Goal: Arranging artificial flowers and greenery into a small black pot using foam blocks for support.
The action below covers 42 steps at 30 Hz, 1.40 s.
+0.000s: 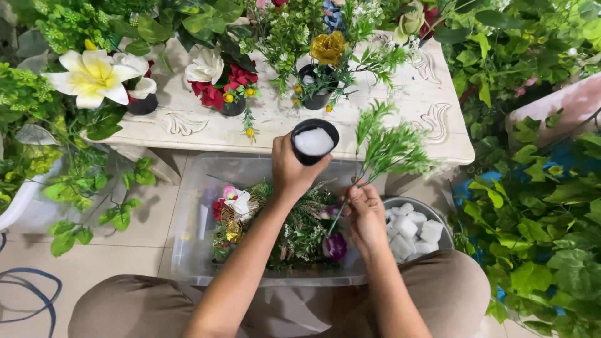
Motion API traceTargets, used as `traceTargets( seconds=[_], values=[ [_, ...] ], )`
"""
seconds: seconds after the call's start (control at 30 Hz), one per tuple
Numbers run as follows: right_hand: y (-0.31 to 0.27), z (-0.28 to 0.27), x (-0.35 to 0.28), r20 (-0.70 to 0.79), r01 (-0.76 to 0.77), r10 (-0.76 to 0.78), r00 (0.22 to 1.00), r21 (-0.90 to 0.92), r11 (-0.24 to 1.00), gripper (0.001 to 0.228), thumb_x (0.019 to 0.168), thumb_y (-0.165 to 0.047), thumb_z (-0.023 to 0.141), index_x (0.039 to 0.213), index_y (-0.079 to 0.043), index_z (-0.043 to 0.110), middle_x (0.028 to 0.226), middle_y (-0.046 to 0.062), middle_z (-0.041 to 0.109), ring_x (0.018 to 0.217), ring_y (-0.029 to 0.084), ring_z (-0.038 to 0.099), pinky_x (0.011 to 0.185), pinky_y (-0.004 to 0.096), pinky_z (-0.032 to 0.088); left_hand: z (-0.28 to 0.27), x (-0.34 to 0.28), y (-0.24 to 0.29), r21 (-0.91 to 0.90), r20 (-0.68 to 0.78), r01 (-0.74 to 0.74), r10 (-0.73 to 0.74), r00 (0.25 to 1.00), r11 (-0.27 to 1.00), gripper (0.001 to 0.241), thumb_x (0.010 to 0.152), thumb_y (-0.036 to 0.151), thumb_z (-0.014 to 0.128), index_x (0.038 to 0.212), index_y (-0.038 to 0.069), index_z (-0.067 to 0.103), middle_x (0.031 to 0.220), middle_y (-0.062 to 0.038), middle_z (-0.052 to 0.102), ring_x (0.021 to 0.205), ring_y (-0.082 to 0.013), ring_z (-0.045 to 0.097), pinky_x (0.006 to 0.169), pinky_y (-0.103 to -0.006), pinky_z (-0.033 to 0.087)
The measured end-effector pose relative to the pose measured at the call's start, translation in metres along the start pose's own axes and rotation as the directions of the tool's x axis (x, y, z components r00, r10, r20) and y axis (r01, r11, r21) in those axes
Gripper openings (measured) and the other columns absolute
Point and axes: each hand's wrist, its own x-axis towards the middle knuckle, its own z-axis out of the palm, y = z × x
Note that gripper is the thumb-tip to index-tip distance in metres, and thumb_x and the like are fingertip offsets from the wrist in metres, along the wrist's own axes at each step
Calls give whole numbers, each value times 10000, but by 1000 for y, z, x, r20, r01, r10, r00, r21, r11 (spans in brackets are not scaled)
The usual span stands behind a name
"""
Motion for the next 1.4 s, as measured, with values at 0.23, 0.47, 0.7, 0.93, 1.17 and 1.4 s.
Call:
traceTargets(
  seconds=[0.23,0.47,0.7,0.93,1.17,1.4],
  values=[
    [-41,4,-3,30,33,-30,999,-130,991,113,998,-158,683,1081,-109,624,873,109,753,686,130,694,588,196,553,-44,-58,19,-47,175,85,-76,982,995,887,550,358,1003,1235,63,523,1151,-165,593,1132,-436,641,941,-571,525],
    [-41,0,-12,51,80,-71,996,-223,972,128,1024,-149,668,1095,-82,586,890,154,745,640,145,683,619,212,589,-66,-121,7,-148,301,153,-103,948,977,970,557,171,987,1349,47,439,1231,-291,653,1166,-553,618,946,-663,520],
    [-23,-12,-10,-1,80,-84,997,-263,962,135,1047,-163,643,1103,-70,562,930,151,750,686,125,705,665,223,634,-47,-154,-16,-126,238,91,-59,970,988,896,516,237,994,1309,127,592,1174,-148,710,1126,-372,691,928,-503,591],
    [-17,-15,-2,-26,115,-129,991,-304,946,158,1047,-176,646,1106,-70,546,963,145,750,705,116,700,711,238,658,-44,-147,-21,-126,155,-8,27,988,992,814,537,232,995,1255,114,631,1100,-112,713,1057,-332,717,890,-465,602],
    [-14,-3,-3,12,200,-212,977,-388,900,179,1045,-176,663,1101,-50,548,948,135,742,714,122,687,740,262,653,-42,-141,-21,-185,154,-86,116,981,979,776,551,169,977,1237,72,627,1098,-142,687,1053,-372,698,909,-507,580],
    [0,-7,-1,65,309,-312,948,-428,849,189,1024,-156,703,1111,-41,582,932,170,738,697,170,693,711,302,652,-39,-139,-25,-68,98,-194,200,975,979,723,611,225,978,1221,44,635,1103,-127,660,1042,-330,686,945,-461,572]
  ],
)
